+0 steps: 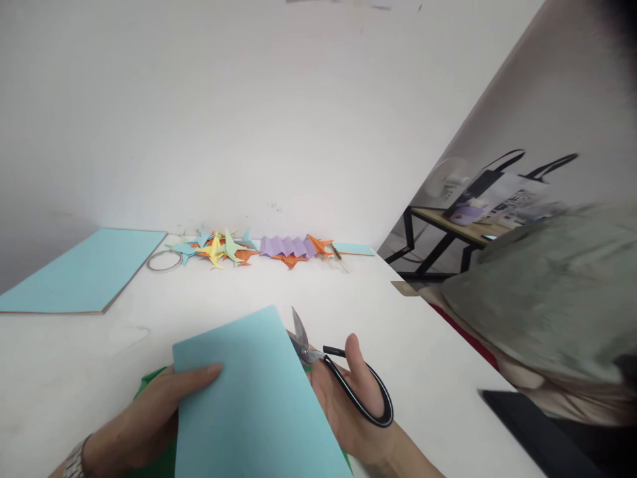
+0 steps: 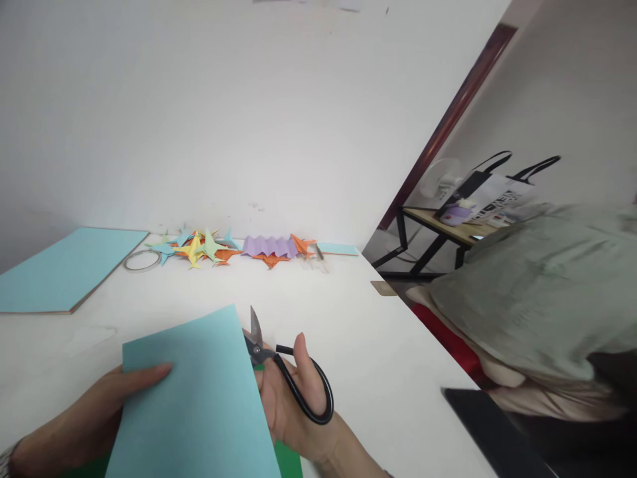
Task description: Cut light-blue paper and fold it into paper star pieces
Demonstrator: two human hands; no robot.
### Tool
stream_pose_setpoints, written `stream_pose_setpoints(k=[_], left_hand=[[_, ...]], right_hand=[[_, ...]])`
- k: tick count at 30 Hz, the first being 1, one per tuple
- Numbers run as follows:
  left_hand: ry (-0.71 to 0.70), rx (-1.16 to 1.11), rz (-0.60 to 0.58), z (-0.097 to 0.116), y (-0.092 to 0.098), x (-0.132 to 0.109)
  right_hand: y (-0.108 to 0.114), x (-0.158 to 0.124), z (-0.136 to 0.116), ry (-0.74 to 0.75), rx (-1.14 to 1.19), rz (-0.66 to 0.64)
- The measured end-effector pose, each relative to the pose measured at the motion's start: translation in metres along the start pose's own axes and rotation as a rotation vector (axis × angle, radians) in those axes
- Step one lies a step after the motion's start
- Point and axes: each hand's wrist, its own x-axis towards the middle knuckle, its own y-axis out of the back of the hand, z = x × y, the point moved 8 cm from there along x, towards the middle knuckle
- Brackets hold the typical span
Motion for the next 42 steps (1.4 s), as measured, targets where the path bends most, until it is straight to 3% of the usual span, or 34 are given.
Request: stream_pose_setpoints(k=[6,11,18,26,42], left_hand=[[0.019,0.036,0.013,0.003,0.006,-0.004],[0.060,0.035,-0.025,-0.002,-0.001,-0.003],[0.040,0.016,-0.031,-0.002,-0.005,-0.002],[0.026,-0.029,-0.018,-0.003,-0.004,-0.001],[0.077,-0.003,-0.027,-0.008,-0.008,-0.002]], right_hand=[[-0.005,-0.002,0.014,-0.126,0.058,-0.140],[-0.008,0.000,0.010,-0.091,0.113,-0.168],[-0.004,0.002,0.005,-0.016,0.081,-0.117],[0.009,0.002,0.003,0.017,0.031,0.089],[0.008,0.002,0.002,0.013,-0.045,0.117]])
